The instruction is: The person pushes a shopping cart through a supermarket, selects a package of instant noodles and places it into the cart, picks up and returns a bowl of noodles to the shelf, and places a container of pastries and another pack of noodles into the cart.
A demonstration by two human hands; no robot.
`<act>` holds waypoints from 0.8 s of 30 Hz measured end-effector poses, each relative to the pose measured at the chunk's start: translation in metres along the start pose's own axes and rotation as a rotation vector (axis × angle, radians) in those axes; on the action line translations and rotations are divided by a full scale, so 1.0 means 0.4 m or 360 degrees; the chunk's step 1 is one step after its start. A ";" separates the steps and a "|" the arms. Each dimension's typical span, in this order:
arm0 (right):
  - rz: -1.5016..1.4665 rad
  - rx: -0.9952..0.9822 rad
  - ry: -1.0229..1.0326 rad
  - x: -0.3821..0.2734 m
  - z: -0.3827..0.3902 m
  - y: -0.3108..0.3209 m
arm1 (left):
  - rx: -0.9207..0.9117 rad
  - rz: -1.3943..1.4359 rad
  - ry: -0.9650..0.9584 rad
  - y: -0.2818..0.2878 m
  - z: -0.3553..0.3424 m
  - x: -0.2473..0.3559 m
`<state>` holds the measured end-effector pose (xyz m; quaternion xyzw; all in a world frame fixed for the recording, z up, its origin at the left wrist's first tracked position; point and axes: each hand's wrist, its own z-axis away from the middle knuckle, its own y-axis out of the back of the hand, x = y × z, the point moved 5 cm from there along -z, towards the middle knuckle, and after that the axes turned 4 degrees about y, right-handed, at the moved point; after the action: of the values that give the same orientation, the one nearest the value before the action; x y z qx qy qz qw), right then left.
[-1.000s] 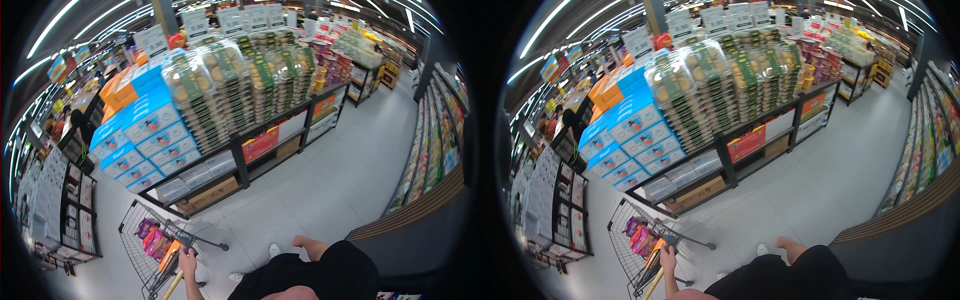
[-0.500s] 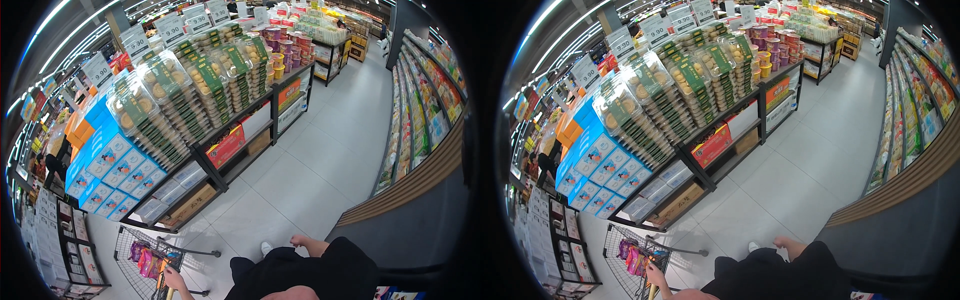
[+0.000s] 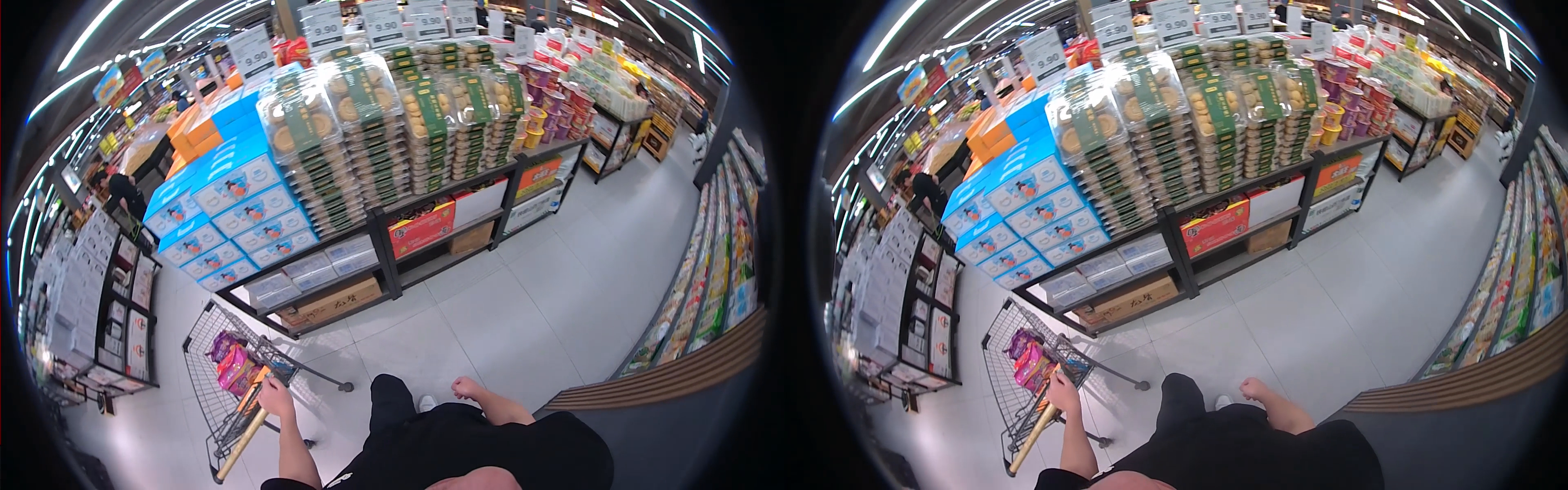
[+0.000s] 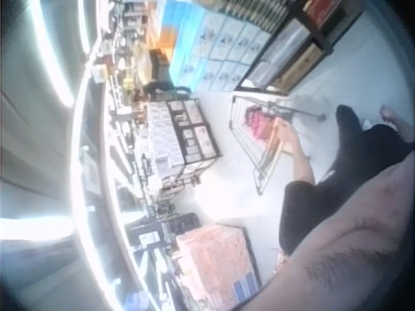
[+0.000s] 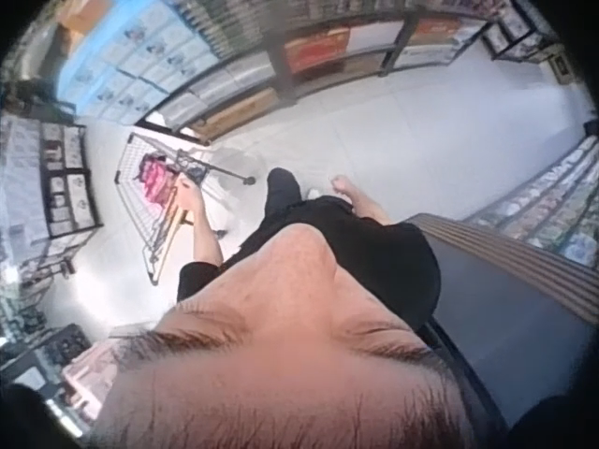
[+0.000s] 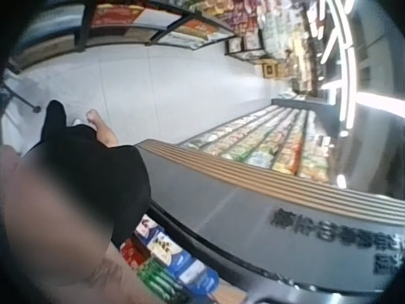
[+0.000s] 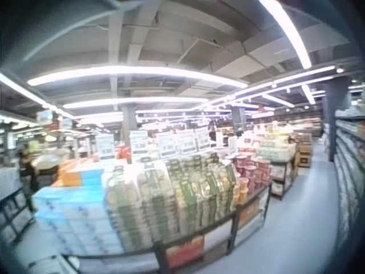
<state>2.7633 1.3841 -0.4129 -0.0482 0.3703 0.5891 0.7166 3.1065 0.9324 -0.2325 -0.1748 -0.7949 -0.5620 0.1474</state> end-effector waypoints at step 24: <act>0.0189 0.0015 -0.0369 -0.070 -0.181 0.071 | -0.0525 0.0704 0.0447 -0.102 -0.141 -0.100</act>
<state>2.7032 1.3334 -0.4384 0.0455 0.2899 0.6303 0.7187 3.1264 0.8621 -0.2660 -0.2858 -0.6074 -0.6564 0.3443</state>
